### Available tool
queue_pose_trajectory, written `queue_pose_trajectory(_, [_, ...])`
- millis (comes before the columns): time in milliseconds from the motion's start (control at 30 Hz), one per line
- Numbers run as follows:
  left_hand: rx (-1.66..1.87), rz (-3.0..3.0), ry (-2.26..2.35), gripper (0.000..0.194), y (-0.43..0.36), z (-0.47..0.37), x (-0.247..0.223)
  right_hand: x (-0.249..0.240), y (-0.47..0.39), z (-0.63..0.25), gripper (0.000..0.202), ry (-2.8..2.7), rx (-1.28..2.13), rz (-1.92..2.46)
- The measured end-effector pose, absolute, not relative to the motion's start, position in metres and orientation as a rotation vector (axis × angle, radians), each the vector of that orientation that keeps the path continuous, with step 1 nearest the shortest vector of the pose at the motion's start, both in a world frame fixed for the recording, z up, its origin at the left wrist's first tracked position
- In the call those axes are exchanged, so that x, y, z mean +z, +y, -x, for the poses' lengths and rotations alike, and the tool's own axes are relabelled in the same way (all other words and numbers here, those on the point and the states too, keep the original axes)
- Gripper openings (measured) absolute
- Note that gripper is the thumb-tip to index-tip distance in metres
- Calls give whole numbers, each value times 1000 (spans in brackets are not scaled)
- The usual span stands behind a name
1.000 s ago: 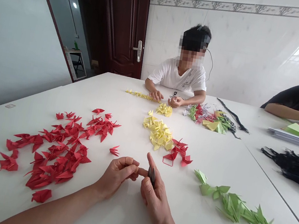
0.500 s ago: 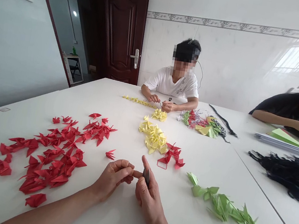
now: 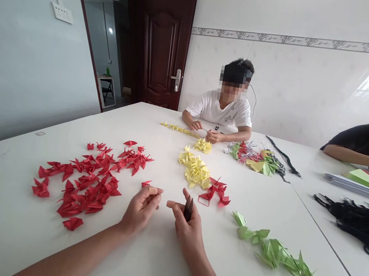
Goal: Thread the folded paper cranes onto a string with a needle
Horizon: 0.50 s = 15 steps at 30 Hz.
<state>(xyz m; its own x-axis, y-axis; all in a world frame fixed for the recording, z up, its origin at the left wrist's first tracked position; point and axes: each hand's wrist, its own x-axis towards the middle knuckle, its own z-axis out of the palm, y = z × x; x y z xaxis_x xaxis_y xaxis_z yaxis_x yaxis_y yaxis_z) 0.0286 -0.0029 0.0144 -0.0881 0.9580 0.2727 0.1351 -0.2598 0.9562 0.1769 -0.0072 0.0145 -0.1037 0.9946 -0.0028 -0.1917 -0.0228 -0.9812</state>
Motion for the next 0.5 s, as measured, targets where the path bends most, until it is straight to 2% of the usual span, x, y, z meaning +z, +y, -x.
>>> queue_pose_trajectory(100, [1564,-1910,1524,24,0,-4,13,19,-8,-176,72,-1096,1355,1075])
queue_pose_trajectory(200, [1413,-2086,1788,39,8,14,5,23,-9,-176,68,-1077,1352,1089])
queue_pose_trajectory(267, [1290,-2073,1856,42,13,20,-2,23,-9,-175,65,-1080,1336,1099])
queue_pose_trajectory(367, [1231,-1934,1785,33,20,19,-6,19,-7,-175,60,-1115,1289,1120])
queue_pose_trajectory(500, [1384,-1508,1561,20,28,-2,3,11,-1,-178,54,-1125,1185,1143])
